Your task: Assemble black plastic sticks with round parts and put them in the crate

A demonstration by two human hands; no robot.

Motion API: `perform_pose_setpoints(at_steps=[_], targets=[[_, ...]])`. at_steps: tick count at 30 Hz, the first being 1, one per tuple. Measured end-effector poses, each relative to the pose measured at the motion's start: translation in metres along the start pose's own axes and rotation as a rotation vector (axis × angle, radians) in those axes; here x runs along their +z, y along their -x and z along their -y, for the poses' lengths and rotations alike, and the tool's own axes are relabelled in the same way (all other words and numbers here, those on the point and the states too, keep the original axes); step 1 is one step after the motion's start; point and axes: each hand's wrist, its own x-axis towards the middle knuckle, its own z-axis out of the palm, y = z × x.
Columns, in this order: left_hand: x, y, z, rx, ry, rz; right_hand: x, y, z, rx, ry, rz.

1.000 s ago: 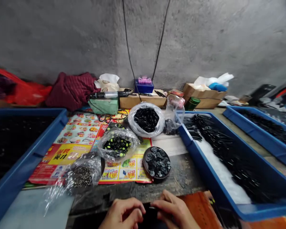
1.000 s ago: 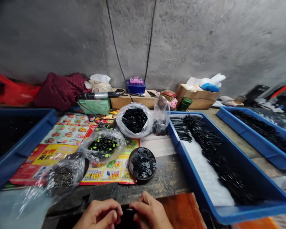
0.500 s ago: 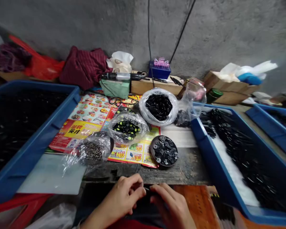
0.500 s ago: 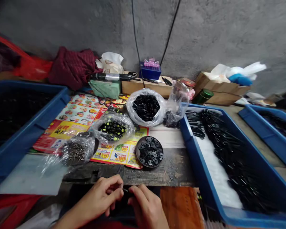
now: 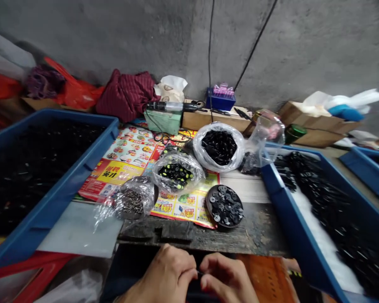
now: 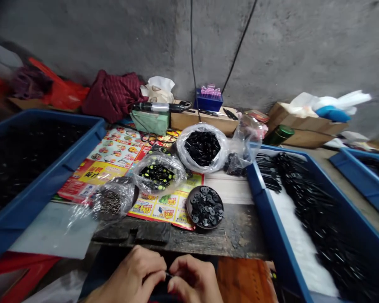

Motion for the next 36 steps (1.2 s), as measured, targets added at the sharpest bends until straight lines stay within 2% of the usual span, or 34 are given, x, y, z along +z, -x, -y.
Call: perform_pose_setpoints(at_steps=[2,4,6,10,13,17,20,22,25,29,31,36], targets=[[0.001,0.001,0.001,0.103,-0.073,0.0,0.002,-0.004,-0.002,0.229,-0.281,0.043],[0.0,-0.001,0.002,0.191,-0.099,0.016,0.003,-0.007,-0.005,0.313,-0.42,0.063],[-0.004,-0.005,0.002,0.199,-0.074,0.019,0.0,-0.008,-0.007,0.301,-0.461,0.065],[-0.012,-0.016,0.001,0.028,0.079,0.005,-0.014,0.0,-0.008,0.19,-0.475,0.026],[-0.017,-0.023,-0.003,-0.065,0.182,0.045,-0.027,0.009,-0.011,0.195,-0.507,-0.047],[-0.024,-0.035,-0.009,-0.016,0.278,0.12,-0.039,0.015,-0.018,0.17,-0.621,-0.209],[-0.028,-0.05,-0.01,0.044,0.285,0.012,-0.043,0.017,-0.022,0.153,-0.71,-0.365],[-0.027,-0.063,-0.01,0.119,0.203,-0.074,-0.045,0.018,-0.024,0.169,-0.723,-0.416],[-0.021,-0.082,-0.013,0.246,-0.036,-0.093,-0.047,0.021,-0.029,0.166,-0.656,-0.387],[-0.01,-0.099,-0.015,0.269,-0.328,-0.064,-0.049,0.023,-0.036,0.117,-0.513,-0.272],[-0.006,-0.102,-0.013,0.256,-0.359,-0.059,-0.048,0.023,-0.038,0.087,-0.468,-0.236],[-0.006,-0.103,-0.004,0.278,-0.262,-0.099,-0.042,0.022,-0.043,0.068,-0.438,-0.23]])
